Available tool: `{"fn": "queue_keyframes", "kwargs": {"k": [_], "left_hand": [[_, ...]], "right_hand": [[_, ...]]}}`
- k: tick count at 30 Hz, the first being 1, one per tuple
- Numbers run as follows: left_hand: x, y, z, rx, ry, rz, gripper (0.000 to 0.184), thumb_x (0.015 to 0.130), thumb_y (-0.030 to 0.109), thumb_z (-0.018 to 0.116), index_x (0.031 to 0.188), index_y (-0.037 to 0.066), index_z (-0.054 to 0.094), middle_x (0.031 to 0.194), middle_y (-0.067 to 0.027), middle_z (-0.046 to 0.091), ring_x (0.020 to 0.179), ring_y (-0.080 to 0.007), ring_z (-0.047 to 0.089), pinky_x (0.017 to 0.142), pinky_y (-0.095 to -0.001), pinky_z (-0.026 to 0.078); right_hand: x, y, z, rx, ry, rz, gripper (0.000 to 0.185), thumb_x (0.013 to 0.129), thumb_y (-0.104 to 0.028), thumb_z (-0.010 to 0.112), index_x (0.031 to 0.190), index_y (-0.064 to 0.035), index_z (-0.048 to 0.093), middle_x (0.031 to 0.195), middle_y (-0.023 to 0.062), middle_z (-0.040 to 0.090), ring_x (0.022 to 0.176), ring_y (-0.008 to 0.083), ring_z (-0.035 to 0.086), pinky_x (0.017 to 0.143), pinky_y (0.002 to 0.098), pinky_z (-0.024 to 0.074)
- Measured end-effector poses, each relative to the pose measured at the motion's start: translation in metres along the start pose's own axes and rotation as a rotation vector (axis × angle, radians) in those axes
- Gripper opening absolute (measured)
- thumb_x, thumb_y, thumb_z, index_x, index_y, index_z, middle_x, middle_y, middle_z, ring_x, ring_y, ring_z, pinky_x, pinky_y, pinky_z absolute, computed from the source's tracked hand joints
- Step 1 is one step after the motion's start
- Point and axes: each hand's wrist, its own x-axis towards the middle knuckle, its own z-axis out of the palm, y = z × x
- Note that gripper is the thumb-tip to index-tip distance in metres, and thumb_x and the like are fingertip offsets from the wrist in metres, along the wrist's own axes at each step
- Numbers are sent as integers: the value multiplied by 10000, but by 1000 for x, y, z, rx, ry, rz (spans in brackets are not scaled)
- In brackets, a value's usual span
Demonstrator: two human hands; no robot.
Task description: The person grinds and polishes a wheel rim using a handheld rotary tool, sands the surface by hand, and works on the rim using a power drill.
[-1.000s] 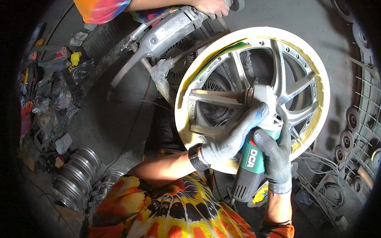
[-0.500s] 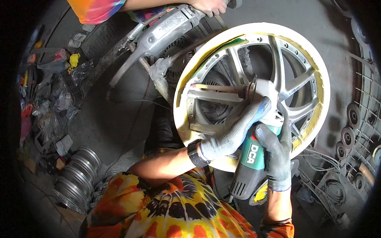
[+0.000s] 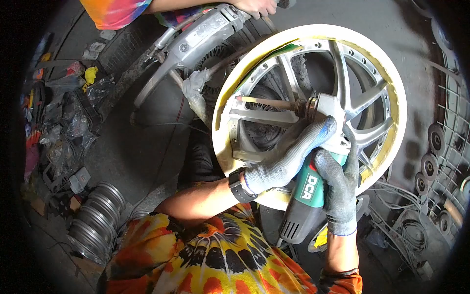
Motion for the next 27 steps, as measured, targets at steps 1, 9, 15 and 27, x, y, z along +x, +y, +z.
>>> {"fn": "queue_keyframes", "kwargs": {"k": [1, 9, 15, 27], "left_hand": [[-1, 0, 2, 0, 2, -3, 400, 1048, 363, 609, 1284, 41, 624, 1201, -48, 642, 1124, -102, 587, 1026, -279, 459], [-3, -1, 1, 41, 39, 60, 393, 1056, 350, 598, 1281, 29, 626, 1185, -45, 652, 1101, -100, 597, 1010, -275, 466], [5, 5, 0, -68, -64, -73, 400, 1055, 344, 602, 1299, 27, 612, 1165, -42, 656, 1082, -99, 596, 984, -277, 473], [3, 2, -1, -40, -50, -82, 456, 1050, 363, 604, 1353, 23, 586, 1235, -51, 644, 1148, -105, 595, 1033, -287, 467]], "right_hand": [[1, 0, -2, -8, -14, 5, 774, 879, -70, 720, 1560, -47, 354, 1259, 143, 644, 1078, 214, 674, 947, 352, 582], [-2, 0, 0, -48, -14, 28, 778, 880, -104, 727, 1556, -35, 349, 1272, 144, 635, 1096, 210, 666, 961, 351, 575], [-2, 1, 2, -20, 22, -33, 776, 882, -114, 725, 1558, -41, 351, 1320, 151, 608, 1144, 216, 644, 1006, 367, 549], [-2, 1, -2, -13, 8, 38, 796, 879, -87, 719, 1573, -41, 333, 1312, 153, 622, 1133, 220, 655, 999, 374, 555]]}}
